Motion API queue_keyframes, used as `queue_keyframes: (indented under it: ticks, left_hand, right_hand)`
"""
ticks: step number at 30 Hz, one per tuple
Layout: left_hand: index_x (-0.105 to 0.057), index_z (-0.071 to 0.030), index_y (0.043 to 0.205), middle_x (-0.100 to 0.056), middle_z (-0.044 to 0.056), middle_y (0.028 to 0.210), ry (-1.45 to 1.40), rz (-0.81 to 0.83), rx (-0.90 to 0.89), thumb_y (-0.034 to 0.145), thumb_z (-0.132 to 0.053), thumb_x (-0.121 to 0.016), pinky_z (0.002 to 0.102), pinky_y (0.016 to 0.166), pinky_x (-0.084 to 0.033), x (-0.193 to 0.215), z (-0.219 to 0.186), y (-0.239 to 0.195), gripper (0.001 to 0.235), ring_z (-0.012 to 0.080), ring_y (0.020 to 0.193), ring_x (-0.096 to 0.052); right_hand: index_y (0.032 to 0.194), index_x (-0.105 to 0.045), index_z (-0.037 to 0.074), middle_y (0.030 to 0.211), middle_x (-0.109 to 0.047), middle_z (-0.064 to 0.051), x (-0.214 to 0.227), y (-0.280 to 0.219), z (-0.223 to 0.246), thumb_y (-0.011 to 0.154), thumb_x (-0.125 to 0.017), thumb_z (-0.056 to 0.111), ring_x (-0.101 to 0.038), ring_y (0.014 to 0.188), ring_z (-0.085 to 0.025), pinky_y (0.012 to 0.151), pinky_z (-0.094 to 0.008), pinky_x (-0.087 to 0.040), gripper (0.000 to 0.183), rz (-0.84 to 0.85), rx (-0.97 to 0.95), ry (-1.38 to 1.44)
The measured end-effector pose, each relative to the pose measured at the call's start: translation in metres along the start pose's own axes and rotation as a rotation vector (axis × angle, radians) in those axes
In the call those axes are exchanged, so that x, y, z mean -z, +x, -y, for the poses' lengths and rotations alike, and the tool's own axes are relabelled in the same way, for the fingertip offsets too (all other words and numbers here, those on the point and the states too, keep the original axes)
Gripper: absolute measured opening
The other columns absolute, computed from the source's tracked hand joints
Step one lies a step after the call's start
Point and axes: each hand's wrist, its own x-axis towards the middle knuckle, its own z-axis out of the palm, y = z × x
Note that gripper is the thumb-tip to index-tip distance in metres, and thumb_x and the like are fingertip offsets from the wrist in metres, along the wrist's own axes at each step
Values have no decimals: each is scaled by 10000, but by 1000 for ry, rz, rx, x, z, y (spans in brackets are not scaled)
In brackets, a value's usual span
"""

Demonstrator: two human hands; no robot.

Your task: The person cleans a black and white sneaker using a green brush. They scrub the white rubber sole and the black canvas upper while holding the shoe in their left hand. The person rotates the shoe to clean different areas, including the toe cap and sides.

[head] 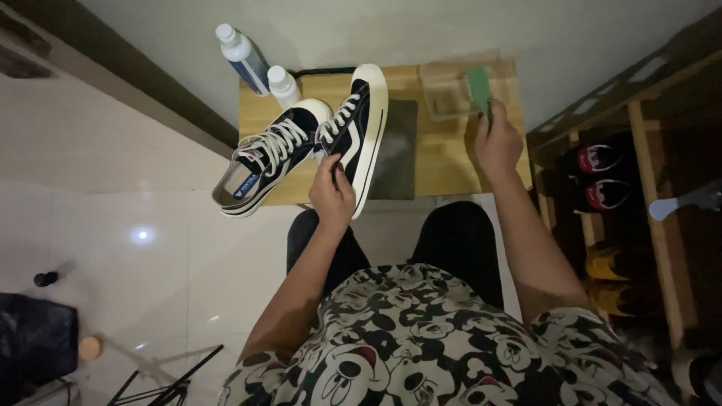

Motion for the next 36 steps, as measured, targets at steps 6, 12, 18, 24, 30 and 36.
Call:
queue_keyframes:
  ticks: [6,12,18,24,30,36]
  left_hand:
    - [-659,-54,1242,-693,175,1244,17,21,15,1010,-23,-550,410,950,-561,0,-3,-2,259,338,1113,-682]
    - [-647,-57,1256,-700,147,1220,22,10,-33,1013,-29,-541,384,931,-569,4,-8,3,267,323,1095,-687]
    - [-655,-52,1244,-710,128,1188,28,-19,-72,1030,-41,-520,371,903,-578,-8,7,-5,253,310,1071,-699]
    - [-647,-56,1247,-710,129,1194,4,9,-10,1027,-56,-536,387,893,-591,4,-3,2,246,317,1067,-702]
    - [-607,-45,1283,-711,188,1143,-112,64,107,1020,-17,-517,442,838,-607,5,1,0,279,359,1020,-708]
    - [-570,-66,1328,-713,236,1152,-202,69,231,993,27,-547,453,812,-610,6,-9,0,348,370,1008,-719]
  right_hand:
    - [1453,-411,47,915,-727,-245,-7,-7,-5,1104,-549,99,-730,729,-393,584,-507,-564,379,-2,14,5]
    - [1451,-430,55,851,-709,-219,2,-8,2,1112,-527,97,-722,719,-396,592,-505,-558,354,37,-17,52]
    - [1489,-408,73,951,-712,-267,10,-4,5,1118,-494,95,-728,828,-439,679,-555,-545,382,49,-178,265]
    - [1372,-523,13,1180,-596,-380,13,-69,61,1049,-534,427,-592,1152,-536,980,-642,-454,526,229,-485,601]
    - [1437,-525,35,1123,-624,-86,11,-112,121,1077,-575,346,-625,1021,-252,932,-460,-540,479,511,-603,1050]
    - [1211,-566,47,874,-606,-67,29,-92,145,1114,-466,212,-556,642,-164,539,-320,-498,216,654,-590,1174]
